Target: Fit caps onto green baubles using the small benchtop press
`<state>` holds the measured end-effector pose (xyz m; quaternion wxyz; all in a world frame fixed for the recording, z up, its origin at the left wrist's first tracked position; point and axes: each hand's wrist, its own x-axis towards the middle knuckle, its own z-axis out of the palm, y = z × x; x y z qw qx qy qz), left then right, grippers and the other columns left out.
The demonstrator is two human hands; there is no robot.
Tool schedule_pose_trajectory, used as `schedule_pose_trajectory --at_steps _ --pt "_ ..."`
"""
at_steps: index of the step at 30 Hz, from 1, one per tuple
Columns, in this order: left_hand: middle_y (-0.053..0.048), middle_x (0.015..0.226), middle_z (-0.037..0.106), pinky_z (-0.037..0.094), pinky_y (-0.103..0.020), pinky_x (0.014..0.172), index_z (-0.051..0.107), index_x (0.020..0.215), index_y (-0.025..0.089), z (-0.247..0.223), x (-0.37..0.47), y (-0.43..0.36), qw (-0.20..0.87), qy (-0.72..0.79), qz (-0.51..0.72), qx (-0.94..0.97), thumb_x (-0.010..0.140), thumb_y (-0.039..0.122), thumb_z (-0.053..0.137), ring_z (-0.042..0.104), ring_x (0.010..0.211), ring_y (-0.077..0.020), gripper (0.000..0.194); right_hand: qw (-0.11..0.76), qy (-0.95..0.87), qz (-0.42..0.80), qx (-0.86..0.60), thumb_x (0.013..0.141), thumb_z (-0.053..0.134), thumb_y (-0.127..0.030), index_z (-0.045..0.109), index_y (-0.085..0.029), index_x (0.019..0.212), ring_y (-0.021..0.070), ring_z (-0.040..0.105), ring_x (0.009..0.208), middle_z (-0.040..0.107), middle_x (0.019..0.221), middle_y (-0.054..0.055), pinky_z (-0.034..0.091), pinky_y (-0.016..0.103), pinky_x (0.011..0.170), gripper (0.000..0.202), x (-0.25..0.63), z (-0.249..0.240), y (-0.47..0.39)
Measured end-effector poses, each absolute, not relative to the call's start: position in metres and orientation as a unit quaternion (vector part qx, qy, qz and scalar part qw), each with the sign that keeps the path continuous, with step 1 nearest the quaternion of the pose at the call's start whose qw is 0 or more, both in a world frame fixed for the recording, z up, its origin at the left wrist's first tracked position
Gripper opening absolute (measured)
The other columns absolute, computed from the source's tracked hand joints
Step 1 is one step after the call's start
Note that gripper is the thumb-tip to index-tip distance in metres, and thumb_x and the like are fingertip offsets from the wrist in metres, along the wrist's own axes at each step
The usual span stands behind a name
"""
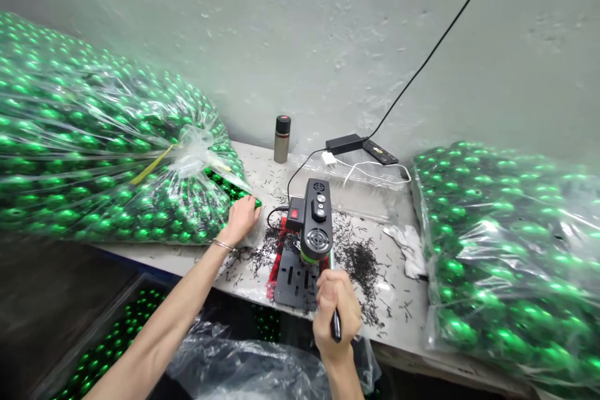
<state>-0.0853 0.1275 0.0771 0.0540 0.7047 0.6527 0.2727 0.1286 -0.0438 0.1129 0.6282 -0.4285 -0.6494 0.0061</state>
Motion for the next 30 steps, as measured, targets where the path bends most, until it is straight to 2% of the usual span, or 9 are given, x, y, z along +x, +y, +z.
schedule_pose_trajectory --at_steps 2,5,8,11,17,20,25,27,30 --pt "-0.015 0.105 0.067 0.049 -0.038 0.088 0.065 0.114 0.012 0.08 -0.091 0.112 0.113 0.642 0.322 0.686 0.088 0.021 0.059 0.064 0.098 -0.0282 0.028 0.626 -0.65 0.006 -0.43 0.092 0.041 -0.006 0.044 -0.02 0.066 0.0122 0.053 0.066 0.048 0.062 -0.003 0.039 0.027 0.059 0.029 0.128 0.112 -0.044" --pt "-0.01 0.108 0.069 0.053 -0.037 0.088 0.061 0.128 0.015 0.082 -0.094 0.079 0.371 0.575 0.449 0.575 0.089 0.036 0.063 0.068 0.096 -0.0241 0.044 0.626 -0.646 0.002 -0.437 0.092 0.04 -0.007 0.044 -0.02 0.066 0.0117 0.052 0.065 0.049 0.064 -0.002 0.037 0.027 0.057 0.029 0.128 0.112 -0.044" --pt "-0.007 0.103 0.07 0.056 -0.034 0.085 0.06 0.131 0.017 0.078 -0.087 0.046 0.621 0.455 0.509 0.386 0.083 0.039 0.072 0.07 0.088 -0.0197 0.055 0.627 -0.643 -0.001 -0.44 0.092 0.04 -0.006 0.044 -0.02 0.067 0.0115 0.052 0.065 0.049 0.065 -0.002 0.038 0.027 0.059 0.029 0.128 0.111 -0.044" --pt "-0.006 0.096 0.071 0.055 -0.027 0.077 0.065 0.125 0.017 0.068 -0.071 0.023 0.716 0.391 0.505 0.283 0.074 0.038 0.081 0.07 0.082 -0.016 0.058 0.62 -0.647 -0.003 -0.444 0.093 0.04 -0.007 0.044 -0.02 0.067 0.0109 0.052 0.065 0.05 0.066 -0.002 0.038 0.027 0.059 0.029 0.127 0.112 -0.045" --pt "-0.006 0.09 0.074 0.05 -0.021 0.064 0.069 0.109 0.013 0.042 -0.032 0.009 0.699 0.45 0.456 0.317 0.063 0.044 0.087 0.066 0.074 -0.0128 0.058 0.617 -0.642 0.003 -0.455 0.093 0.039 -0.009 0.045 -0.021 0.067 0.0112 0.053 0.066 0.052 0.068 -0.002 0.039 0.027 0.06 0.029 0.126 0.114 -0.047" --pt "-0.005 0.087 0.074 0.052 -0.024 0.063 0.067 0.108 0.012 0.035 -0.02 0.008 0.65 0.486 0.44 0.385 0.066 0.047 0.083 0.069 0.073 -0.0156 0.056 0.614 -0.645 0.005 -0.455 0.093 0.04 -0.009 0.045 -0.021 0.068 0.011 0.053 0.066 0.051 0.068 -0.002 0.04 0.027 0.06 0.028 0.126 0.113 -0.047" --pt "-0.001 0.062 0.069 0.048 -0.024 0.052 0.065 0.114 0.011 0.031 -0.016 0.008 0.575 0.525 0.364 0.511 0.078 0.043 0.071 0.063 0.051 -0.0146 0.049 0.62 -0.643 0.003 -0.449 0.093 0.041 -0.01 0.045 -0.021 0.069 0.011 0.054 0.067 0.051 0.068 -0.002 0.041 0.026 0.06 0.027 0.127 0.111 -0.047" --pt "-0.003 0.068 0.072 0.052 -0.026 0.056 0.066 0.115 0.011 0.031 -0.016 0.008 0.538 0.522 0.356 0.558 0.081 0.041 0.067 0.065 0.054 -0.0155 0.045 0.622 -0.644 0.003 -0.446 0.093 0.042 -0.008 0.046 -0.021 0.07 0.0112 0.054 0.068 0.051 0.067 -0.002 0.042 0.026 0.061 0.026 0.127 0.109 -0.047" --pt "-0.011 0.097 0.075 0.056 -0.029 0.063 0.069 0.111 0.012 0.033 -0.015 0.009 0.454 0.511 0.362 0.634 0.081 0.037 0.067 0.068 0.062 -0.0166 0.038 0.618 -0.645 0.004 -0.449 0.093 0.042 -0.008 0.047 -0.021 0.071 0.0111 0.055 0.068 0.052 0.068 -0.002 0.042 0.026 0.061 0.026 0.127 0.108 -0.047"
